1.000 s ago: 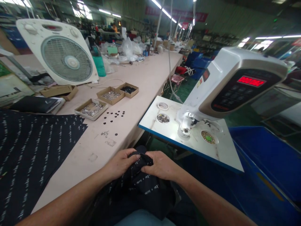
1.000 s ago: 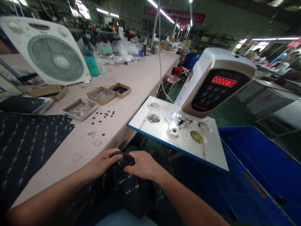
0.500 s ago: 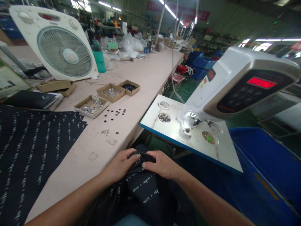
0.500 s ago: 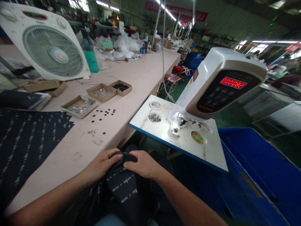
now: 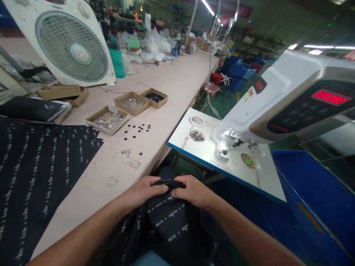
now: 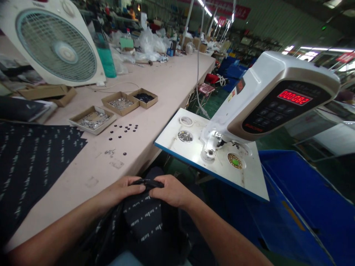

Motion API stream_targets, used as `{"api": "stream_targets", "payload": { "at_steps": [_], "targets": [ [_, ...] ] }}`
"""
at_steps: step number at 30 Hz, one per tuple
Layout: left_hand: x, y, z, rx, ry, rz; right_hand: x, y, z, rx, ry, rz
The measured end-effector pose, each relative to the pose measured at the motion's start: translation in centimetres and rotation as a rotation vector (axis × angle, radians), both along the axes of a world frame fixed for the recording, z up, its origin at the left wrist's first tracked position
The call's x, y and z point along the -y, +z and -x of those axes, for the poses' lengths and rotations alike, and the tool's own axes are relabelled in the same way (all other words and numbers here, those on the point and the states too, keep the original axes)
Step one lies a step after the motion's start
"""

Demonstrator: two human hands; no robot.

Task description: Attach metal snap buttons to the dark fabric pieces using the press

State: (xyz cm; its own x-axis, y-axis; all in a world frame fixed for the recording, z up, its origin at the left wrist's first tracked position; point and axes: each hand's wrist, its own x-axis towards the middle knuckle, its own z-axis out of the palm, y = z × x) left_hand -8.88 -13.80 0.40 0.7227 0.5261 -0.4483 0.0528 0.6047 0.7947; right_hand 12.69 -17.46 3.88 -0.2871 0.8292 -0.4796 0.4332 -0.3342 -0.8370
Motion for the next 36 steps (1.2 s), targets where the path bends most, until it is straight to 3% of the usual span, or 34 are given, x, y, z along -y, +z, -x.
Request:
{"api": "stream_targets", "payload": {
  "at_steps": [3,8,15,29,36],
  "targets": [
    [-0.3,-0.2,0.3,-0.003,-0.022,0.000,0.0,0.2,0.1,-0.018,-0.004,0.012],
    [0.0,-0.7,0.3,0.049,0.069,0.112,0.0,0.2,0.3,-0.034,-0.002,0.003],
    [0.5,-0.9,0.0,0.146,0.112,0.204,-0.2,0.6,0.2,0.086,0.057,-0.088],
    [0.5,-0.3,-0.2,0.184,0.126,0.288,-0.1,0.7,-0.2,-0.134,-0.027,0.091],
    [0.4,-0.4,0.0,0.191,0.124,0.285,-0.1,-0.1,-0.1,-0.204,-0.077,0.115]
  ]
}}
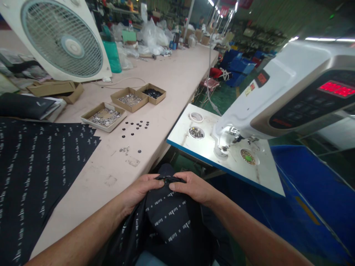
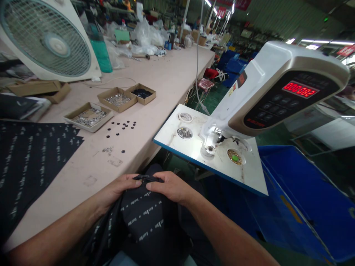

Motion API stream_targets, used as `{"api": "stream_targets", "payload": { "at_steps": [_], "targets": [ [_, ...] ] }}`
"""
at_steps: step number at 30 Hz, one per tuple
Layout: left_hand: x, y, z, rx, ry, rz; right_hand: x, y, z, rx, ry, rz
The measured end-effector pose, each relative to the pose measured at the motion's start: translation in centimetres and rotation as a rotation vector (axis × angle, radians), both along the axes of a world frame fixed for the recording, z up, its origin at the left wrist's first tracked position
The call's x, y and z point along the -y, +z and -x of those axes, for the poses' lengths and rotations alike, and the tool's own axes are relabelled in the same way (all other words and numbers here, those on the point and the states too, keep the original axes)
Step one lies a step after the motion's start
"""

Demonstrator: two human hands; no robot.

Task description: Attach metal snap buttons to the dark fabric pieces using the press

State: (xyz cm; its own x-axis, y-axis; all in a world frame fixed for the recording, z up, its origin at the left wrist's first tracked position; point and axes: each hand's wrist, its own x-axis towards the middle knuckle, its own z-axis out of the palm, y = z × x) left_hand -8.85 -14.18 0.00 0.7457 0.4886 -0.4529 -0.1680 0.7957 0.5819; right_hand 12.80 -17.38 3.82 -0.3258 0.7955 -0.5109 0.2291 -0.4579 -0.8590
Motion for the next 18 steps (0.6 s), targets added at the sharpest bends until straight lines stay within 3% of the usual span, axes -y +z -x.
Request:
{"api": "stream_targets", "payload": {
  "at_steps": [8,12,15,18],
  "targets": [
    [-0.1,-0.4,0.0,-0.100,-0.062,-0.108,0.0,-0.6,0.0,0.076,0.011,-0.062],
    [0.1,-0.5,-0.2,-0.183,-0.062,-0.247,-0.3,0.1,-0.8,0.145,0.115,-0.116],
    [0.2,-0.9,-0.5,-0.186,-0.062,-0.368,-2.1,1.1,-1.2,0.163,0.156,-0.220],
    [0.2,-1.0,-1.0,-0.228,-0.094,-0.510,-5.2,1.6,0.0,0.245,0.096,-0.399]
  ]
}}
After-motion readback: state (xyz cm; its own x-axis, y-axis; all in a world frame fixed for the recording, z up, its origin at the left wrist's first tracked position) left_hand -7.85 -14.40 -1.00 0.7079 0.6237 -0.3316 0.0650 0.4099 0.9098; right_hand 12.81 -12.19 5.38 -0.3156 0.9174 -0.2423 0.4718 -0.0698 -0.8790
